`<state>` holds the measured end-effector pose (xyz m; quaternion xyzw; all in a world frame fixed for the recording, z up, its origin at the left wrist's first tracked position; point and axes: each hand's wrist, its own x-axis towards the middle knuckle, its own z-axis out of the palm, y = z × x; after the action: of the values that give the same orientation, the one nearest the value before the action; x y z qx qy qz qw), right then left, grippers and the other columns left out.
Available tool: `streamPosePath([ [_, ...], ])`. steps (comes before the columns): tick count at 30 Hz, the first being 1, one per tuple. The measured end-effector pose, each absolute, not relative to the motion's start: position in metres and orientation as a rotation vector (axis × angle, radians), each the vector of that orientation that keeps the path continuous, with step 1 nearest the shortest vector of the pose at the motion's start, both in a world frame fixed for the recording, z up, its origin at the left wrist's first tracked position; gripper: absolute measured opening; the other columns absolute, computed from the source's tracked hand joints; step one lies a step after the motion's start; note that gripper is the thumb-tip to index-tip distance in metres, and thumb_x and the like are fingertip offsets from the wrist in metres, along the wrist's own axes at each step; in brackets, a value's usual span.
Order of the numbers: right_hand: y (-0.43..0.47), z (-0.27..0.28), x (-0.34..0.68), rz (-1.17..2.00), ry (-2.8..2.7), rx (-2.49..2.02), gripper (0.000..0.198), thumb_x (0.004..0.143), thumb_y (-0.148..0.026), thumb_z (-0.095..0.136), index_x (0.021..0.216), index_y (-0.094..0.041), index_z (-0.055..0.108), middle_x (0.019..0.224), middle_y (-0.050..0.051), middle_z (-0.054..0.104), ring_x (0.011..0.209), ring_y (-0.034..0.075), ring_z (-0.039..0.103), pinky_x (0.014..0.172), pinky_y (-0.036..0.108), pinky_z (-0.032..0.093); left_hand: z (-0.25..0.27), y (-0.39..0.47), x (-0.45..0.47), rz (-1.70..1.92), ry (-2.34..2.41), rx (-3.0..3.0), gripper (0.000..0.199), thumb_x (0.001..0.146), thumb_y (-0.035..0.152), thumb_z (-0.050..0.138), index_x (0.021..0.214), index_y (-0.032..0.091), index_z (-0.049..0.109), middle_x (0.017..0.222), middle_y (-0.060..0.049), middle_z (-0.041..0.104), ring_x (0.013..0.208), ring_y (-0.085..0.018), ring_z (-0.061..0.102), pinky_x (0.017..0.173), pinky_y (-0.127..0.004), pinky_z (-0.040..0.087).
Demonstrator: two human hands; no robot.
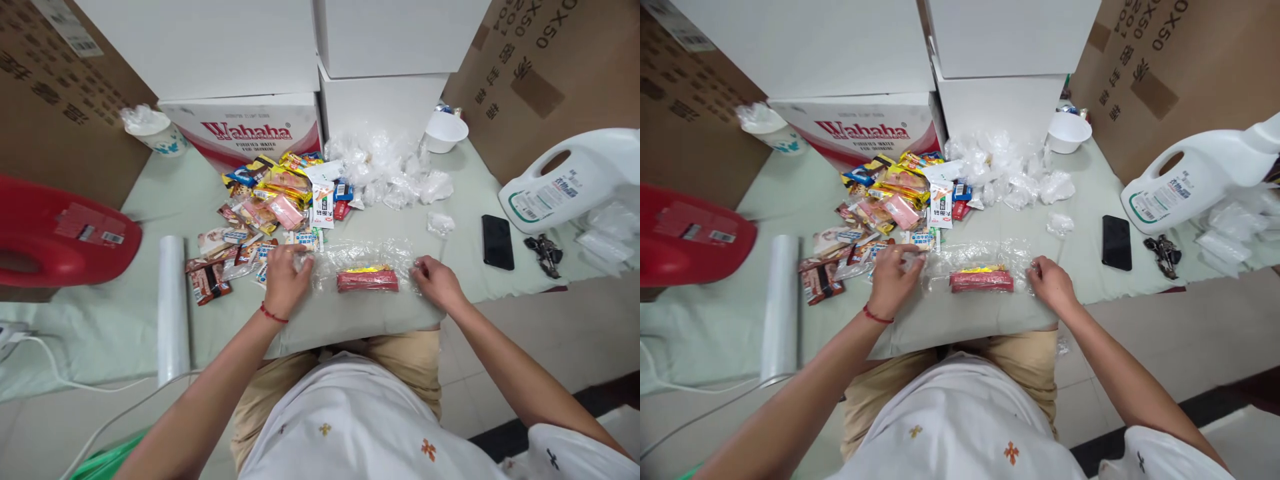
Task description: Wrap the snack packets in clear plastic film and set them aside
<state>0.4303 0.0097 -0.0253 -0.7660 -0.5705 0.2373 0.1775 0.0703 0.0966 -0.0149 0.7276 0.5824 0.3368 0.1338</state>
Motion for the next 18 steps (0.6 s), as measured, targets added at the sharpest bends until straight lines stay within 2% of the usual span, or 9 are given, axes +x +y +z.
streamPosePath([
  [3,0.015,-0.018,0.433,0.465,-1.744,-2.213,0.036,0.091,-0.034,0.053,0.123,-0.019,0.062,0.102,0.01,0.067,0.08,0.024,0.061,0.072,0.035,0.045,0.004,0.081,0.067,1.292,1.777,2.141,0.017,0.095,0.028,0.059,0.109,0.021,0.065,0.115,-0.014,0.066,0.123,-0.034,0.056,0.113,-0.062,0.036],
  [5,0.028,-0.007,0.432,0.321,-1.804,-2.112,0.041,0.091,-0.029,0.052,0.129,-0.016,0.06,0.114,0.014,0.065,0.091,0.027,0.061,0.083,0.04,0.048,0.016,0.061,0.072,1.396,1.676,2.239,0.021,0.096,0.025,0.058,0.115,0.024,0.064,0.12,-0.013,0.066,0.13,-0.034,0.053,0.116,-0.061,0.034],
  [8,0.062,0.005,0.415,0.254,-2.002,-1.916,0.038,0.094,-0.024,0.049,0.128,-0.015,0.064,0.119,0.017,0.066,0.109,0.032,0.055,0.101,0.045,0.042,0.019,0.033,0.098,0.977,1.176,2.585,0.032,0.097,0.025,0.053,0.126,0.033,0.065,0.119,-0.007,0.073,0.125,-0.029,0.062,0.111,-0.053,0.042],
  [10,0.089,0.007,0.395,0.333,-2.193,-1.828,0.039,0.097,-0.028,0.051,0.131,-0.014,0.064,0.123,0.017,0.067,0.119,0.034,0.05,0.104,0.045,0.039,0.009,0.025,0.12,0.687,1.027,2.647,0.04,0.1,0.023,0.047,0.137,0.032,0.062,0.132,-0.006,0.072,0.13,-0.027,0.061,0.111,-0.049,0.041],
  [12,0.113,0.005,0.374,0.413,-2.37,-1.799,0.045,0.095,-0.035,0.061,0.135,-0.014,0.062,0.125,0.018,0.067,0.124,0.035,0.048,0.102,0.043,0.039,-0.004,0.028,0.136,0.552,1.074,2.623,0.042,0.101,0.02,0.044,0.139,0.029,0.063,0.136,-0.007,0.071,0.131,-0.027,0.061,0.108,-0.049,0.041],
  [14,0.132,0.003,0.36,0.498,-2.513,-1.783,0.042,0.09,-0.035,0.069,0.126,-0.014,0.068,0.115,0.017,0.07,0.119,0.033,0.052,0.095,0.038,0.04,-0.015,0.037,0.144,0.493,1.14,2.577,0.043,0.101,0.017,0.045,0.137,0.027,0.065,0.137,-0.007,0.071,0.128,-0.029,0.063,0.104,-0.051,0.042],
  [16,0.146,0.007,0.356,0.659,-2.603,-1.721,0.025,0.089,-0.029,0.067,0.108,-0.014,0.073,0.099,0.011,0.072,0.101,0.026,0.059,0.083,0.031,0.041,-0.021,0.046,0.144,0.465,1.151,2.544,0.042,0.099,0.016,0.048,0.135,0.028,0.066,0.138,-0.006,0.07,0.125,-0.029,0.064,0.102,-0.052,0.042],
  [18,0.151,0.014,0.359,0.827,-2.625,-1.608,0.017,0.09,-0.025,0.062,0.098,-0.015,0.073,0.088,0.005,0.072,0.083,0.019,0.059,0.072,0.026,0.038,-0.022,0.051,0.141,0.45,1.134,2.531,0.041,0.099,0.016,0.05,0.133,0.029,0.067,0.137,-0.006,0.071,0.125,-0.029,0.064,0.101,-0.053,0.041],
])
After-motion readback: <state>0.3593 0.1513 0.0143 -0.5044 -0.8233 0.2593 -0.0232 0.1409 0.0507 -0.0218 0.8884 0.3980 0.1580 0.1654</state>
